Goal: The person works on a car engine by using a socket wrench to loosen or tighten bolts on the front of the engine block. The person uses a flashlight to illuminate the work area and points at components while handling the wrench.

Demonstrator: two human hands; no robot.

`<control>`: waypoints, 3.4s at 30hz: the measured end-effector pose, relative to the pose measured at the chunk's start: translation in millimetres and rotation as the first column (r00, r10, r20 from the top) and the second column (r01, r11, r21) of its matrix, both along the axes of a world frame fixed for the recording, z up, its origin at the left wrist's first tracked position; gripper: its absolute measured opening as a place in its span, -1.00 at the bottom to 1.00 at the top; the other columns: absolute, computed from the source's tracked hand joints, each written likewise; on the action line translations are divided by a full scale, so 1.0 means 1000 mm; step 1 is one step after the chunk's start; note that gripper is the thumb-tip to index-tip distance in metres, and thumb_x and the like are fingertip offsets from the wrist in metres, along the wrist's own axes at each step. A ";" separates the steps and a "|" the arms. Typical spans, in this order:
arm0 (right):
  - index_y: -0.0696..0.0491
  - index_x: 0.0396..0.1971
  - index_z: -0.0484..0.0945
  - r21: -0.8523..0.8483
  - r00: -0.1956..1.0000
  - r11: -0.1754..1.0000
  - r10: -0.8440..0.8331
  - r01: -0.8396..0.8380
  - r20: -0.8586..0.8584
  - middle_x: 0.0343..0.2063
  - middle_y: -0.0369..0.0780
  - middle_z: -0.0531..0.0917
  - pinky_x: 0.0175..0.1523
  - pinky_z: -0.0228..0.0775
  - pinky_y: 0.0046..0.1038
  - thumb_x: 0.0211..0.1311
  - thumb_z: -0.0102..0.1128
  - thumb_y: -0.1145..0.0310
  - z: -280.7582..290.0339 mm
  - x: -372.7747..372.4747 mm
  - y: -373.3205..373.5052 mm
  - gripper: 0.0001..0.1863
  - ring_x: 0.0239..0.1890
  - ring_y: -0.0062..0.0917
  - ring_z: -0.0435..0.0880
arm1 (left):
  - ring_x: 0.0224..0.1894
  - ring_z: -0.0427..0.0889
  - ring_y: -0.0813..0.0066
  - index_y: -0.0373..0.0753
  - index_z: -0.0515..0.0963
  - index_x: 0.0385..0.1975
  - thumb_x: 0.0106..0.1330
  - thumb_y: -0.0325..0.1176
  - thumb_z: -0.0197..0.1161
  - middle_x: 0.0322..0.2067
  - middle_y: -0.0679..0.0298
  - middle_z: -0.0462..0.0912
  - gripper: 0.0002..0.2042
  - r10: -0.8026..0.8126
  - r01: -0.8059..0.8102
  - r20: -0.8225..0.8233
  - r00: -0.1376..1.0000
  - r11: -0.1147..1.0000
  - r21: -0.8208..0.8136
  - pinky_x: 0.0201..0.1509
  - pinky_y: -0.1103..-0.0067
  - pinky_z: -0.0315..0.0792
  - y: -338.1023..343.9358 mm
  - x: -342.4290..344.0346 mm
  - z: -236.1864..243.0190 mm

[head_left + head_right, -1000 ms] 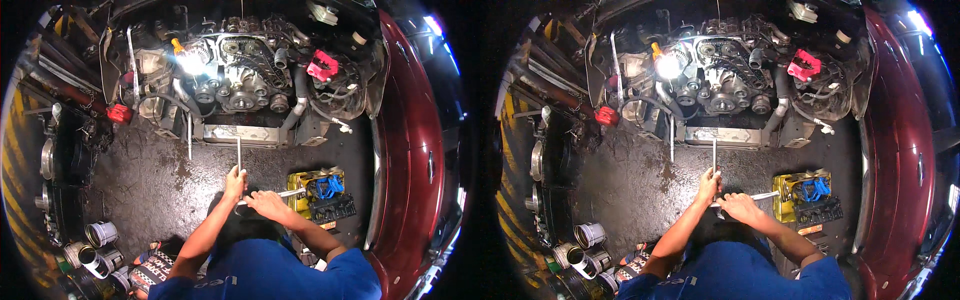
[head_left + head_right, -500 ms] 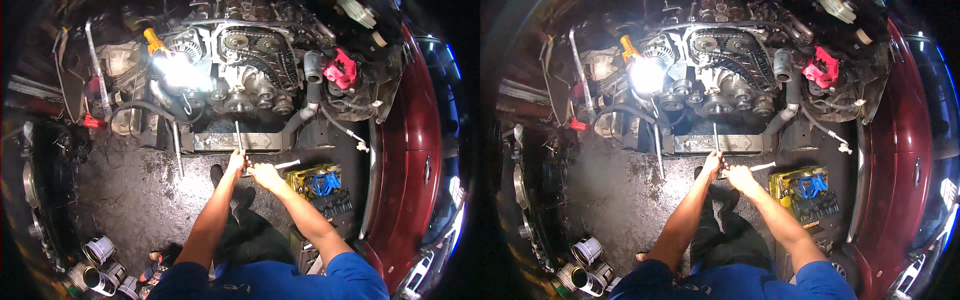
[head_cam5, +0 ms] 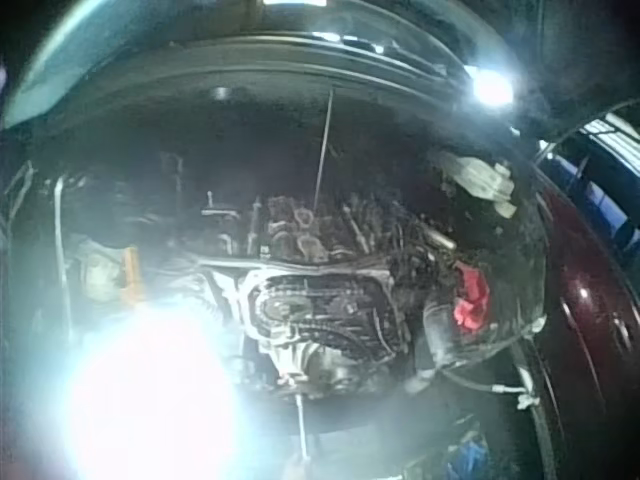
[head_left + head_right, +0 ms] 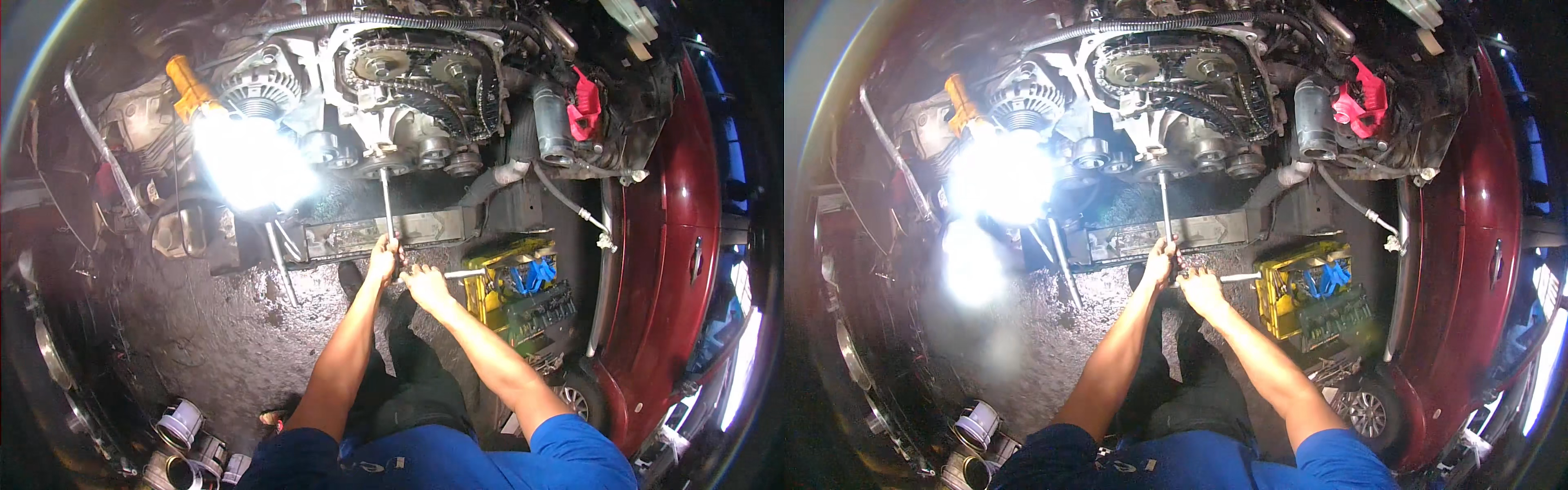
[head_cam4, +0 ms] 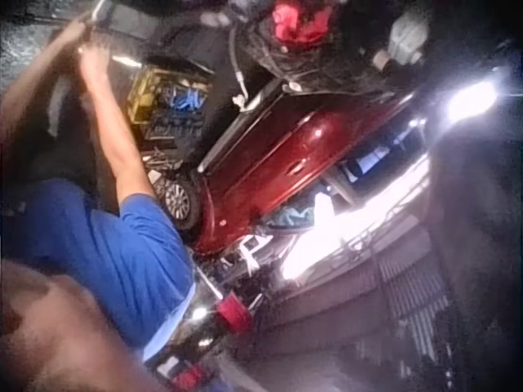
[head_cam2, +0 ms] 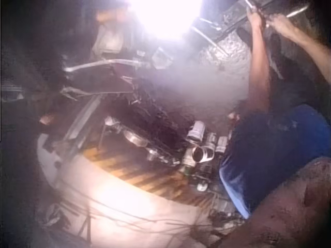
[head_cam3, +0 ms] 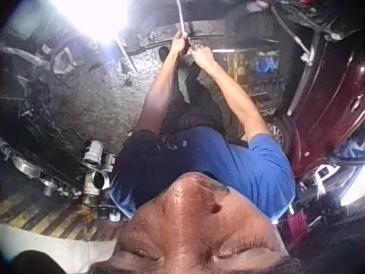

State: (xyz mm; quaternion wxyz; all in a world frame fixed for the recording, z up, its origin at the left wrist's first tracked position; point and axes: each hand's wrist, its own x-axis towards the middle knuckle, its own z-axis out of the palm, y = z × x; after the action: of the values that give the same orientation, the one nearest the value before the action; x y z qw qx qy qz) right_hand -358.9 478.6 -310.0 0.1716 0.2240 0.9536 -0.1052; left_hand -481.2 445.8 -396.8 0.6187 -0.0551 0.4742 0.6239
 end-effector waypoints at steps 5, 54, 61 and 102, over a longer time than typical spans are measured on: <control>0.01 -0.32 0.57 0.102 0.997 0.995 -0.019 0.011 0.075 -0.40 -0.16 0.61 -0.23 0.42 -0.27 0.15 -0.01 0.31 -0.002 -0.009 -0.004 -0.81 -0.27 -0.34 0.62 | -0.58 0.38 0.63 -0.20 0.33 -0.01 0.40 -0.34 -0.02 -0.53 0.36 0.40 -0.77 0.038 -0.043 0.098 0.994 0.998 0.043 -0.50 0.61 0.46 0.002 0.000 -0.007; 0.12 -0.30 0.51 -0.468 0.985 0.875 -0.165 0.126 -0.042 -0.28 0.00 0.54 0.01 0.30 -0.18 0.08 0.08 0.38 -0.096 0.044 0.040 -0.80 -0.07 -0.14 0.48 | -0.50 0.40 0.59 -0.32 0.51 -0.12 0.31 -0.23 0.15 -0.51 0.35 0.52 -0.71 -0.021 -0.075 -0.320 0.947 0.955 -0.286 -0.44 0.57 0.29 0.029 0.012 -0.006; 0.18 -0.28 0.52 -0.627 0.967 0.764 -0.246 0.151 -0.067 -0.24 0.04 0.56 0.00 0.35 -0.25 -0.14 0.00 0.67 -0.085 0.008 0.018 -0.68 -0.06 -0.11 0.50 | -0.23 0.63 0.21 -0.29 0.53 -0.11 0.31 -0.16 0.09 -0.33 0.03 0.64 -0.67 -0.145 -0.155 -0.555 0.819 0.876 -0.456 -0.11 0.40 0.41 0.014 0.005 -0.044; 0.05 -0.58 0.64 -0.009 0.983 1.000 -0.012 0.014 0.181 -0.58 -0.12 0.65 -0.38 0.50 -0.32 0.04 0.03 0.38 0.009 -0.020 0.009 -0.81 -0.49 -0.33 0.69 | -0.37 0.58 0.06 -0.40 0.56 -0.26 0.32 -0.21 0.09 -0.43 -0.10 0.61 -0.68 -0.061 -0.219 -0.592 0.803 0.895 -0.389 -0.22 0.33 0.37 0.049 0.008 -0.005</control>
State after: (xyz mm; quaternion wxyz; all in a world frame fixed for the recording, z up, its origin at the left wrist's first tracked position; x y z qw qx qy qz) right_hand -378.9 487.3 -300.7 0.2580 0.2379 0.9320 -0.0905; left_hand -472.8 494.6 -402.0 0.3843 -0.0168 0.7679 0.5122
